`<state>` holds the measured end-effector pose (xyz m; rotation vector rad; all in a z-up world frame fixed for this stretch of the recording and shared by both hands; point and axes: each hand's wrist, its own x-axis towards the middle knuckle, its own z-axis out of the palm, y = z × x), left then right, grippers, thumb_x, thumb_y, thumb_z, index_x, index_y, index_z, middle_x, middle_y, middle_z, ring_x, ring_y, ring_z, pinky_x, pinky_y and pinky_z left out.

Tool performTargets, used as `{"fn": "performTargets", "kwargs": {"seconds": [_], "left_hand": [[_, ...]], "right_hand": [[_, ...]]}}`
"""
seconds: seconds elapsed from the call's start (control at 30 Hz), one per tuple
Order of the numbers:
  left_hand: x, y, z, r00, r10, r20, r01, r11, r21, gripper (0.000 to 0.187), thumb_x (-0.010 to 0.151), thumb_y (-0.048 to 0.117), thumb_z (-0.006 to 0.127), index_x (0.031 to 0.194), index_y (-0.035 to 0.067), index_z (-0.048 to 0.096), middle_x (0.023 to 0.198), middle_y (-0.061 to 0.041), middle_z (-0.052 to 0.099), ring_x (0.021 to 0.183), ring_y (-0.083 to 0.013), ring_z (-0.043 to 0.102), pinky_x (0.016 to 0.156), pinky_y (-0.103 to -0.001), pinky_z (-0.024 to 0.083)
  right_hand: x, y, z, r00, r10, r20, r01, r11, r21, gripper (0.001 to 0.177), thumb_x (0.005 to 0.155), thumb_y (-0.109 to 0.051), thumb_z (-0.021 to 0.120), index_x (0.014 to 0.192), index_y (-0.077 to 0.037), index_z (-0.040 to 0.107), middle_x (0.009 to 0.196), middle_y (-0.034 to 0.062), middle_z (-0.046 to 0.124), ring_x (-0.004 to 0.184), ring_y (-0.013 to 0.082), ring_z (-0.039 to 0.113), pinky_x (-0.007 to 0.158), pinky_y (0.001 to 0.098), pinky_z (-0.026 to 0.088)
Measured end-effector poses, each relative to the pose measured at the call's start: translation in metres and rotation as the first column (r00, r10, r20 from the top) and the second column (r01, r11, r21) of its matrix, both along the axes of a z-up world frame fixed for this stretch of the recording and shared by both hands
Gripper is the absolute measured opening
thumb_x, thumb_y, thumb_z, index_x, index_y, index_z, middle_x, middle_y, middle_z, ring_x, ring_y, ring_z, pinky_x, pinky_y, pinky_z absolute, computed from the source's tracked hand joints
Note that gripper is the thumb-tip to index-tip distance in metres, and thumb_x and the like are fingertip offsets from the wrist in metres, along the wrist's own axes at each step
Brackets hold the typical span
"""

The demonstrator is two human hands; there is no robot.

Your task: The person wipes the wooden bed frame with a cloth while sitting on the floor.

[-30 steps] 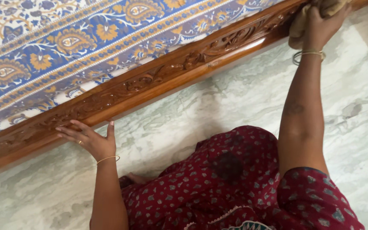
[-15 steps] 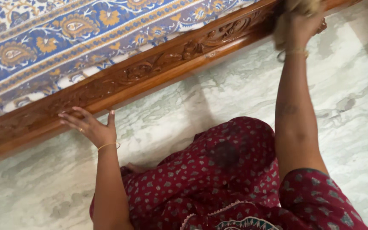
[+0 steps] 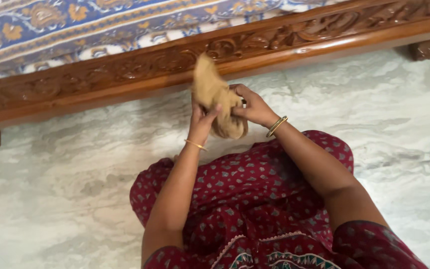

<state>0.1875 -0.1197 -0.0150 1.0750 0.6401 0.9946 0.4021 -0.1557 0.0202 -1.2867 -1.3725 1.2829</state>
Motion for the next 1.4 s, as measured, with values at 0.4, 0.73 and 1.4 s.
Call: {"fn": "performTargets", "kwargs": {"seconds": [0.4,0.73,1.4], "left_hand": [[-0.016,0.041,-0.085,0.779,0.465,-0.420,-0.298,0.865,0.405,0.034,0.093,0.014,0.068,0.125,0.005,0.065,0.118,-0.015,0.072,0.107,-0.0304,0.070,0.091,-0.038,0.054],[0.016,0.009,-0.033,0.907,0.219,-0.359,-0.038,0.892,0.450,0.038,0.081,0.009,0.086,0.116,0.003,0.072,0.129,-0.010,0.062,0.118,-0.0247,0.065,0.099,-0.035,0.055],[0.190,0.018,0.084,0.735,0.637,-0.234,0.004,0.341,0.940,0.083,0.098,0.046,0.076,0.161,0.030,0.025,0.173,-0.007,0.010,0.162,-0.0307,0.008,0.132,-0.056,0.012]], "right_hand": [[-0.029,0.005,0.045,0.941,-0.022,0.337,-0.121,0.910,0.397,0.087,0.073,-0.029,0.088,0.147,-0.010,0.046,0.155,0.0153,0.040,0.142,0.0354,0.041,0.110,0.0490,0.043],[-0.012,0.013,-0.017,0.994,-0.108,-0.035,0.113,0.965,0.236,0.018,0.107,-0.015,0.056,0.119,-0.006,0.067,0.137,0.0115,0.064,0.126,0.0204,0.059,0.110,0.0363,0.048],[0.275,-0.021,-0.023,0.360,-0.928,-0.094,0.795,0.252,0.553,0.041,0.109,-0.020,0.067,0.141,0.002,0.056,0.135,0.0178,0.067,0.125,0.0254,0.066,0.109,0.0377,0.054]]}}
